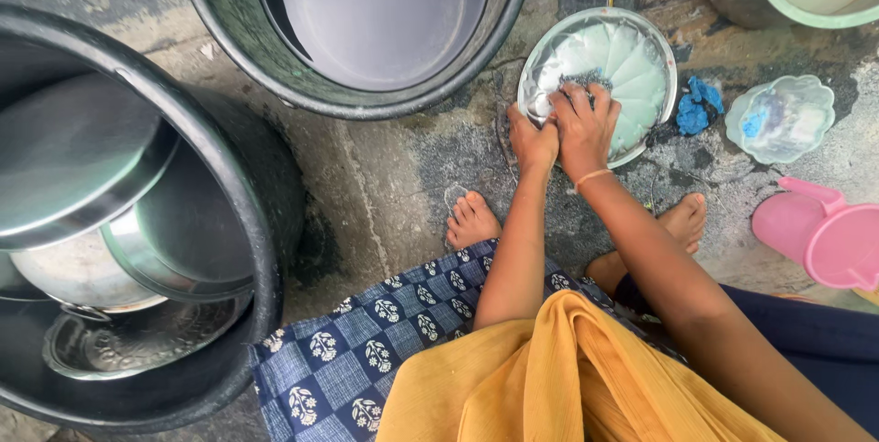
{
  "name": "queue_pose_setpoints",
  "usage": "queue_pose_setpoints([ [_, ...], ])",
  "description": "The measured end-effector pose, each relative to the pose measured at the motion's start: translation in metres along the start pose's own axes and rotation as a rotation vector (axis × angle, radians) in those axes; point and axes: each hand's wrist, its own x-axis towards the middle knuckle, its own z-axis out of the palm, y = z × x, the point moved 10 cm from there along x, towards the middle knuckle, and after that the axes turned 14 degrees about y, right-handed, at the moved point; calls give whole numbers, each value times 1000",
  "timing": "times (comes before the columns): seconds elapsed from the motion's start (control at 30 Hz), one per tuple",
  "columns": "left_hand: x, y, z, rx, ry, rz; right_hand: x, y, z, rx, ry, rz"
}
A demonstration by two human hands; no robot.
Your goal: The person washes various metal dishes using a scouring pad and water from buckets while sitting on a stone floor.
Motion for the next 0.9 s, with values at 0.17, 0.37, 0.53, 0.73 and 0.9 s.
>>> queue_pose_setpoints([
  [0.17, -2, 4, -2, -11, 31, 1, -8, 40, -27, -138, 5, 56],
  [0.37, -2, 8, -7, 13, 20, -2, -14, 50, -23, -197, 48, 249],
  [0.53, -4, 9, -10, 14, 17, -13, -4, 10, -4, -122, 35, 89],
  [0.73, -3, 7, -11, 22, 5, -100, 15, 8, -18, -27, -21, -26],
  [0.9, -3, 8, -12, -43, 2, -86, 21, 13, -22, -10, 11, 77],
])
